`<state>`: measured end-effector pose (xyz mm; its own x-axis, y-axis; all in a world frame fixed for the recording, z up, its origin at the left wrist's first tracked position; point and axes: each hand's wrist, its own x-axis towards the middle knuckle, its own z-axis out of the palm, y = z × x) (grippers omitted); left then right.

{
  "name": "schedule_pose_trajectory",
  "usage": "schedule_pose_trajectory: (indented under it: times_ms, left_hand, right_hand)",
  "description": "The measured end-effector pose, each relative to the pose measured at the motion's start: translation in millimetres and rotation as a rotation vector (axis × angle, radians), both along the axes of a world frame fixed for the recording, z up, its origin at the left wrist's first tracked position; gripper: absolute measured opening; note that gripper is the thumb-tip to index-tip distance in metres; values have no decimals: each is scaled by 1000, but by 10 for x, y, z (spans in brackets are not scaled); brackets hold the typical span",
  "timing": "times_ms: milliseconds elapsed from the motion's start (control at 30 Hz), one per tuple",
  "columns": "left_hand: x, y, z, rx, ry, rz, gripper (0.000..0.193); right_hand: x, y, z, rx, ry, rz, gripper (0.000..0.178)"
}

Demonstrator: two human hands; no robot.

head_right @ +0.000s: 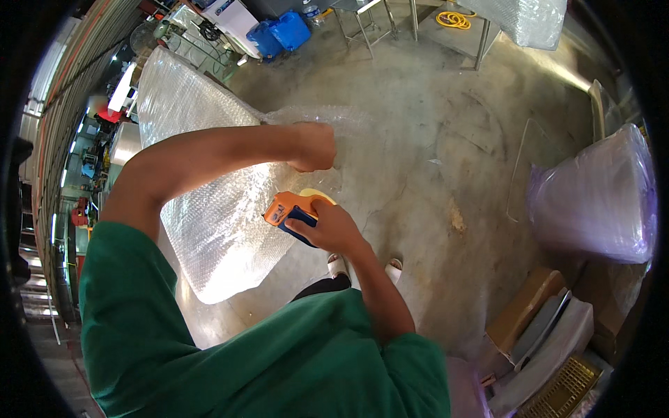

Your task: The person wraps a large piece of furniture with bubble wrap and secures it with packing tape. They then write on the wrapped surface with a marker and place the marker on a nearby table.

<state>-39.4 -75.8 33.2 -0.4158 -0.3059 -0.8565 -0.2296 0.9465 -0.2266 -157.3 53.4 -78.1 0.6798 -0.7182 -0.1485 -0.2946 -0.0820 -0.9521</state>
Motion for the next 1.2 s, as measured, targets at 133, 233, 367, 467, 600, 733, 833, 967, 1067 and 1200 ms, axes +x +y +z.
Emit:
schedule_pose_trajectory:
  times_ms: [133,233,367,467,600,733,833,967,1067,1200]
  left_hand:
    - [38,-53,-1,-6,58,-19,12]
    - [73,-67,-81,-15,93,-31,11]
    - [64,-92,-70,-12,100,-81,12]
    - [49,-80,-71,-5,65,-29,15]
    - [79,-77,-86,-18,123,-25,11]
    - [32,-61,-41,-6,123,-46,13]
    - [101,-83,-102,-6,155,-16,14]
    - [106,-92,-107,-10,140,-42,16]
    - [107,-83,-65,-24,151,-51,17]
    - [117,-70,-35,-29,171,-105,17]
  right_hand:
    - [32,162,349,-42,54,-65,70]
    - [85,241,417,-45,63,-78,69]
    - [180,316,414,-152,102,-53,69]
    - [171,349,374,-262,107,-1,69]
    - [156,456,253,-412,-60,49,70]
    - [212,600,471,-318,-72,167,72]
    - [200,595,585,-160,-48,151,67]
    - [76,328,843,6,16,96,70]
    - [131,151,943,22,40,50,72]
    - [263,-8,1054,112,207,131,77]
